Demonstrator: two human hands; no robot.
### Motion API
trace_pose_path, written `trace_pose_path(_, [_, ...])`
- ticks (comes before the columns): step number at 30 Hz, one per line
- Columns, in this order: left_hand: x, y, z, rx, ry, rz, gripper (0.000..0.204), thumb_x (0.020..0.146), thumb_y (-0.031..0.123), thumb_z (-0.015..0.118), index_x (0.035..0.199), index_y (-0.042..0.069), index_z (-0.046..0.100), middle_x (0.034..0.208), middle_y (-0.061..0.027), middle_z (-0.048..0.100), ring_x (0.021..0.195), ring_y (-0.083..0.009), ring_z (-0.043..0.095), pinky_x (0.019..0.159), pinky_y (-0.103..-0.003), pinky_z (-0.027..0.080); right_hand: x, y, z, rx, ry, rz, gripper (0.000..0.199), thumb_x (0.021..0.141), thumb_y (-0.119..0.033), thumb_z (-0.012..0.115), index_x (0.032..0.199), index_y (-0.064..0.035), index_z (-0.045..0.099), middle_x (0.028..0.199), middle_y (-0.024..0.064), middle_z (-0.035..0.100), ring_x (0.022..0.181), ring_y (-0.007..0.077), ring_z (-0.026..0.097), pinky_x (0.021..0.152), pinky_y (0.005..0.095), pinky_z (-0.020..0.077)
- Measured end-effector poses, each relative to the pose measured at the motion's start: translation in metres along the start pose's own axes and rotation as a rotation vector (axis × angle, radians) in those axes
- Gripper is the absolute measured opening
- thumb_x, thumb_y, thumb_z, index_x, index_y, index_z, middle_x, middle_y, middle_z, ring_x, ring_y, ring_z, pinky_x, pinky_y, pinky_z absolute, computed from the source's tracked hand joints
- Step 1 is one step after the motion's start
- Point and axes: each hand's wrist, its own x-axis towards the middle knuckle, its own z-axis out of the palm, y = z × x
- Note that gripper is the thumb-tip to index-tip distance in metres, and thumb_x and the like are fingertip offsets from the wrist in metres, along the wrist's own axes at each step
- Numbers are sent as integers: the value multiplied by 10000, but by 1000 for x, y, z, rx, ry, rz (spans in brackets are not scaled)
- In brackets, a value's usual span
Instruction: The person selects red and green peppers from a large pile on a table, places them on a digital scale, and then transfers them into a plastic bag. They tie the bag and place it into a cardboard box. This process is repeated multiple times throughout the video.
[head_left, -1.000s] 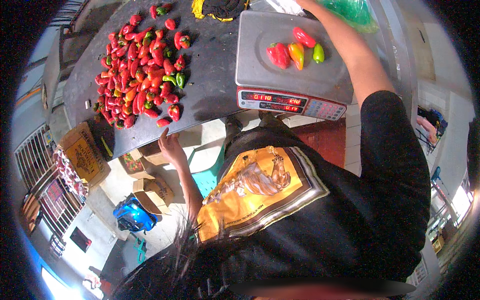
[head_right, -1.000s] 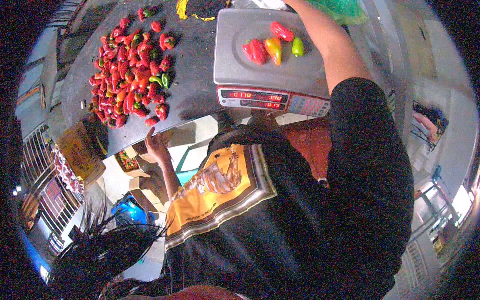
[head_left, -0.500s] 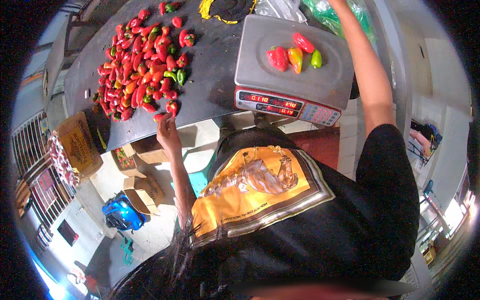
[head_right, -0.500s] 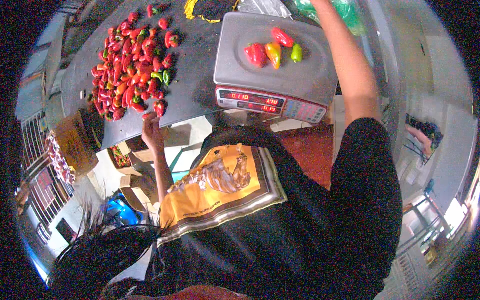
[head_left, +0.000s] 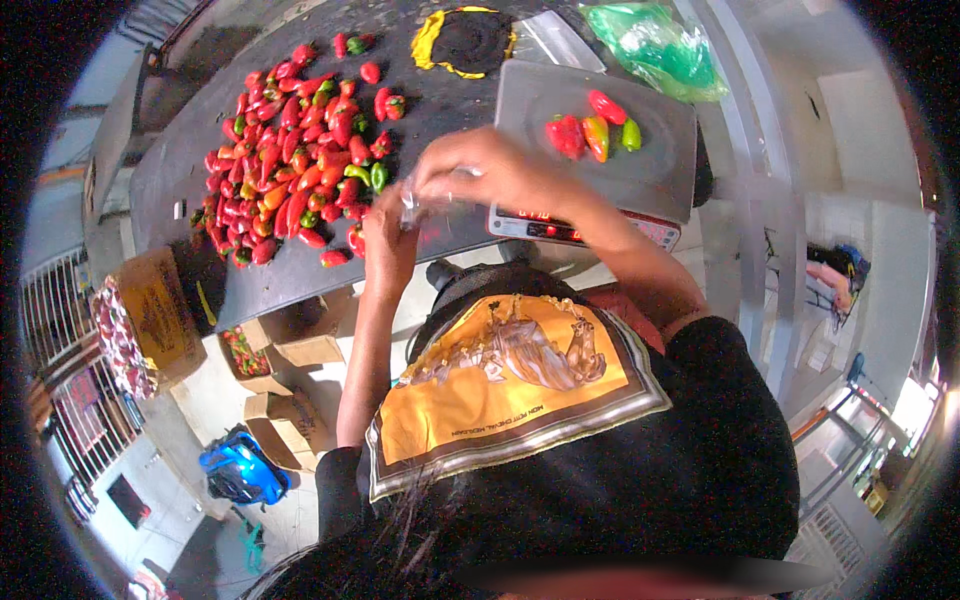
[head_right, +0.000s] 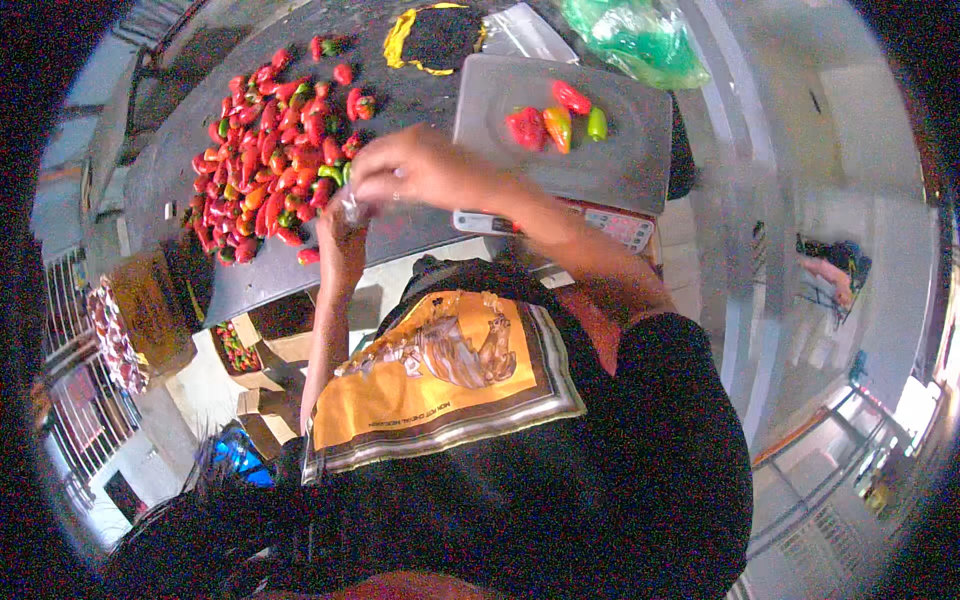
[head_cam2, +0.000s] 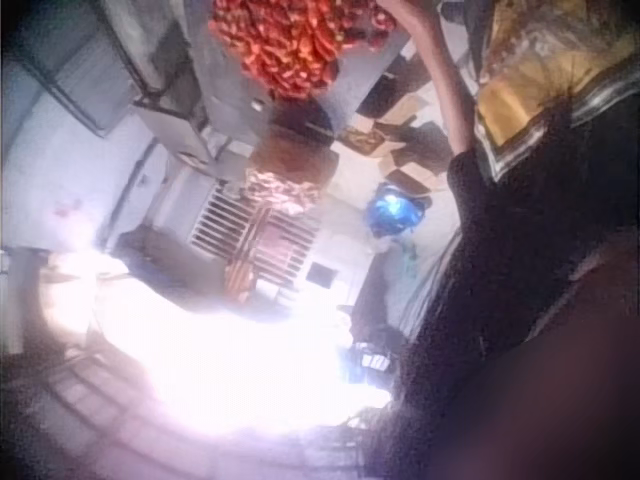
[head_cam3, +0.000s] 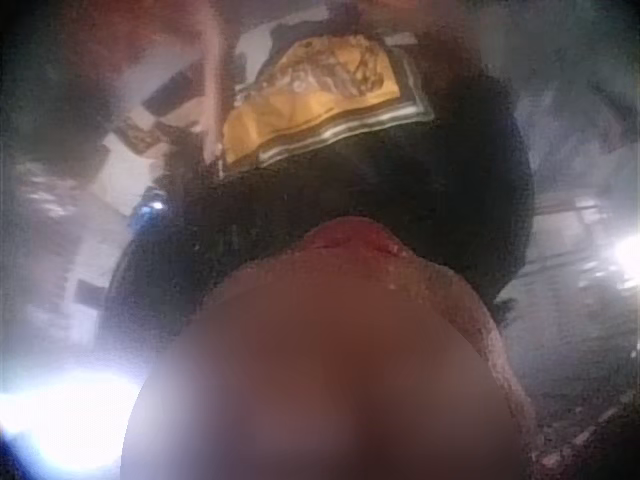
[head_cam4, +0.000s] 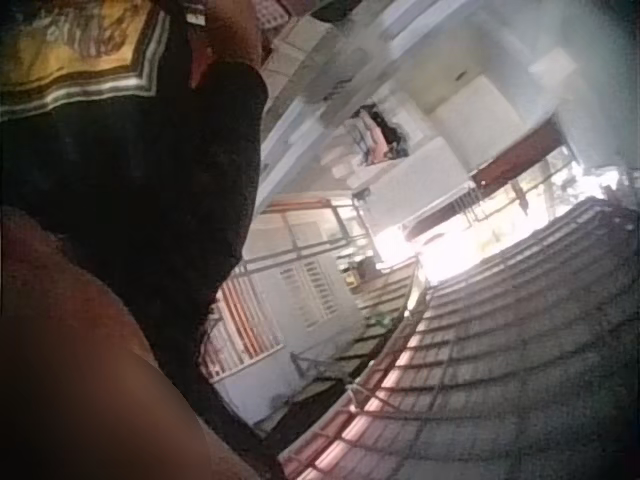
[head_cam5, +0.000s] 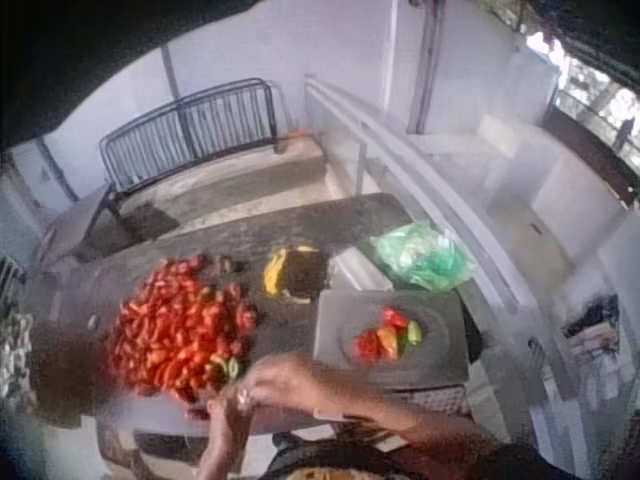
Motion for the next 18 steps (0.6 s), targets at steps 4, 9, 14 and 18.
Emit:
trace_pose_path(4, [-63,-62,-8,-55,-13,-249,211,855,104,591,1048,19,609,855,-171,648,719,-240,625,657,-351,476,-42,53,-75,-840,385,302,203,819,-159,636,967,-22,656,961,161,649,912,303,615,808,395,475])
trace_pose_path(9, [-131,-142,-20,98,-128,-599,251,836,201,606,983,0,580,780,-236,612,793,-422,598,705,-461,470,-112,132,-156,-1079,114,644,282,772,-212,687,992,-65,589,905,170,621,913,354,584,800,442,453])
trace_pose_path(14, [-164,-184,-28,175,40,-416,229,808,122,587,1012,17,584,947,-227,592,927,-393,575,791,-453,461,-103,148,-169,-917,53,811,276,725,-139,707,939,-51,556,826,154,596,811,318,584,740,418,447])
trace_pose_path(18, [-139,-188,-30,193,211,-291,242,765,48,576,1006,29,584,1201,-191,482,1012,-390,535,859,-438,459,-107,156,-181,-998,25,774,234,723,-59,703,896,-29,547,756,95,574,647,201,555,624,330,448])
